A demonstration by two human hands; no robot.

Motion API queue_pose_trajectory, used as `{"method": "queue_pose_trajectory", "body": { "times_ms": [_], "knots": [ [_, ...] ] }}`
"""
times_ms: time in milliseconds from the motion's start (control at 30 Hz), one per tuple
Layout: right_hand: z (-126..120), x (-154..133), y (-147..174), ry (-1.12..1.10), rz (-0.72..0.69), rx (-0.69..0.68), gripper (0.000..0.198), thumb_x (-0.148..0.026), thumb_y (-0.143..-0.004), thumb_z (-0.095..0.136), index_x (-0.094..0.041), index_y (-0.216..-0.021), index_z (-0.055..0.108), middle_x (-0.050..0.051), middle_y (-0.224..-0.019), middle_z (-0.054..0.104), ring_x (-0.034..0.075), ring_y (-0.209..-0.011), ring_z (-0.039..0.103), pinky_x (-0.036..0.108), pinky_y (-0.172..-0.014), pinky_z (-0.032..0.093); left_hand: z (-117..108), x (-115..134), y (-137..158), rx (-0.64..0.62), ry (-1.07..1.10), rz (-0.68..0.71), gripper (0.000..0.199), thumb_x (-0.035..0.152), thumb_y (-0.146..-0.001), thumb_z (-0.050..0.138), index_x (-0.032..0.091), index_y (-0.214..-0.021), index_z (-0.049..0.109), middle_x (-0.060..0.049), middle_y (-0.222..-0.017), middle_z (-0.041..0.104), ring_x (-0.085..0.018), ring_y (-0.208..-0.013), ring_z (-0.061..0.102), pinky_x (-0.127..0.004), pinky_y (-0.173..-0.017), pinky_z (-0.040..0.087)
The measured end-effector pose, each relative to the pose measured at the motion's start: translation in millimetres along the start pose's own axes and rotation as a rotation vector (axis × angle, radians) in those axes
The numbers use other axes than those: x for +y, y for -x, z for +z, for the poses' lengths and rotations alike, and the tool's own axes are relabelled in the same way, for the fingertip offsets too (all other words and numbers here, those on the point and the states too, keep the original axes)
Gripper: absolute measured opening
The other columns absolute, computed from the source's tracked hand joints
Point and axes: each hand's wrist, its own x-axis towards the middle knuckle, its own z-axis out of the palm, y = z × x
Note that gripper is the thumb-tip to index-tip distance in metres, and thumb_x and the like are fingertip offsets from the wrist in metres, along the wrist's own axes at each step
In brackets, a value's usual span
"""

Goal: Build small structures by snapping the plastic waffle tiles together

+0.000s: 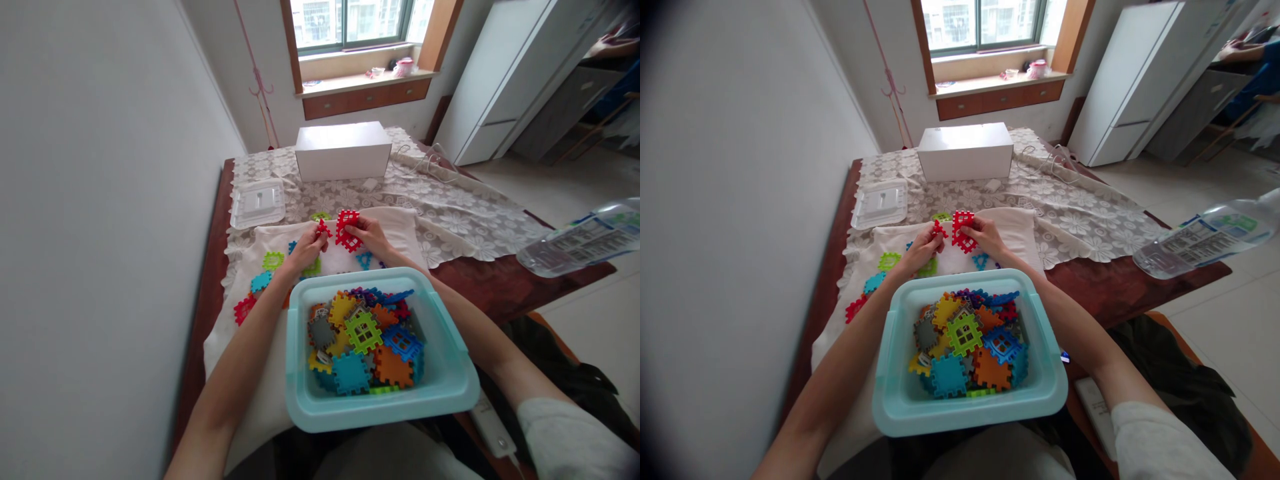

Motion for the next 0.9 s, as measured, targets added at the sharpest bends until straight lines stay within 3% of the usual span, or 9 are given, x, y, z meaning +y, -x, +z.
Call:
{"method": "queue_pose_trajectory", "body": {
  "times_ms": [67,233,433,600,900],
  "knots": [
    [-0.1,-0.4,0.1,0.006,-0.004,0.000,0.051,-0.066,-0.071,0.092,-0.022,-0.094,0.080,0.005,-0.093,0.082,0.022,-0.081,0.067,0.035,-0.076,0.058,-1.1,0.1,-1.0,-0.009,-0.028,0.036,0.036,0.051,-0.101,0.069,0.023,-0.081,0.058,0.001,-0.069,0.056,-0.017,-0.064,0.048,-0.030,-0.062,0.042],
    [-0.4,-1.5,1.7,0.008,-0.004,-0.005,0.050,-0.066,-0.073,0.091,-0.022,-0.093,0.078,0.005,-0.092,0.081,0.022,-0.082,0.068,0.035,-0.077,0.058,-2.3,-0.8,-2.2,-0.009,-0.108,0.065,0.038,0.056,-0.093,0.077,0.021,-0.084,0.069,0.000,-0.073,0.062,-0.017,-0.067,0.051,-0.030,-0.063,0.042],
    [0.3,-1.8,1.4,0.007,-0.013,-0.017,0.049,-0.065,-0.073,0.090,-0.022,-0.093,0.078,0.005,-0.094,0.081,0.022,-0.083,0.068,0.036,-0.078,0.058,-0.6,-2.2,-2.8,0.006,-0.169,0.074,0.041,0.057,-0.097,0.071,0.021,-0.079,0.069,-0.002,-0.072,0.067,-0.018,-0.066,0.054,-0.029,-0.062,0.042],
    [-0.2,0.8,-1.3,0.014,0.001,-0.005,0.050,-0.066,-0.072,0.091,-0.022,-0.093,0.078,0.006,-0.094,0.082,0.023,-0.084,0.069,0.036,-0.077,0.060,0.1,-0.2,-0.2,-0.010,-0.080,0.012,0.043,0.062,-0.099,0.072,0.020,-0.090,0.071,-0.005,-0.076,0.077,-0.014,-0.053,0.048,-0.028,-0.053,0.036],
    [0.7,1.2,-0.1,-0.010,-0.024,-0.014,0.049,-0.065,-0.074,0.092,-0.023,-0.096,0.080,0.006,-0.097,0.083,0.023,-0.085,0.071,0.037,-0.079,0.061,-0.2,2.8,0.5,-0.062,-0.080,0.028,0.043,0.060,-0.098,0.073,0.018,-0.098,0.080,-0.006,-0.075,0.078,-0.013,-0.051,0.045,-0.028,-0.050,0.033]
  ]
}}
